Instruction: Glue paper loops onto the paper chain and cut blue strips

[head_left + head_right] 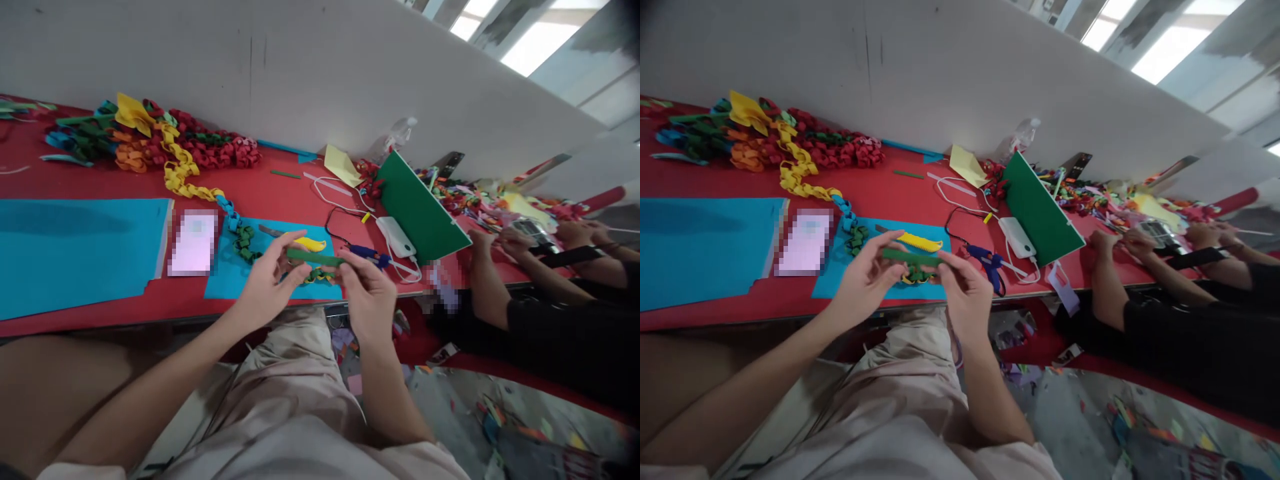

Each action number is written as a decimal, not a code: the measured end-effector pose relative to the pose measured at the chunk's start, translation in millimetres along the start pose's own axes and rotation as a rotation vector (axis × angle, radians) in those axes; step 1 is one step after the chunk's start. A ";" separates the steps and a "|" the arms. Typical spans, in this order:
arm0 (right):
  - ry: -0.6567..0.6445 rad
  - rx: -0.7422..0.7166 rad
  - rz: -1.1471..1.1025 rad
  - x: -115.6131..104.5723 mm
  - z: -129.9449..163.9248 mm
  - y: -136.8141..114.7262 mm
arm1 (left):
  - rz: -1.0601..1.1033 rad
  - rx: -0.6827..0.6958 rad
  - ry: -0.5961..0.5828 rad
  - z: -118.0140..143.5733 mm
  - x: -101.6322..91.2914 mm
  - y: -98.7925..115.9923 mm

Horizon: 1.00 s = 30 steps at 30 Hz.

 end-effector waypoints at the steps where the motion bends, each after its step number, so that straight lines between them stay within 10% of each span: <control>1: -0.061 0.042 -0.041 7.7 4.3 5.3 | 0.029 -0.016 0.037 -0.8 -7.4 3.3; 9: -0.324 0.265 -0.206 34.2 9.4 25.8 | 0.160 -0.024 0.139 0.1 -22.9 9.1; 17: -0.204 0.282 -0.390 5.9 -0.2 27.6 | -0.275 0.238 -0.434 22.6 24.4 21.3; 30: -0.144 0.358 -0.308 -8.4 6.6 35.7 | -0.688 0.504 -0.656 37.9 30.9 17.6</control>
Point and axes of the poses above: each hand's wrist, its own z-axis away from the middle knuckle, its own x-axis out of the palm, y = z × x, the point moved 5 cm from there along -z, towards the middle knuckle, and after that the axes turned 4 degrees about -y, right-handed, at the moved point
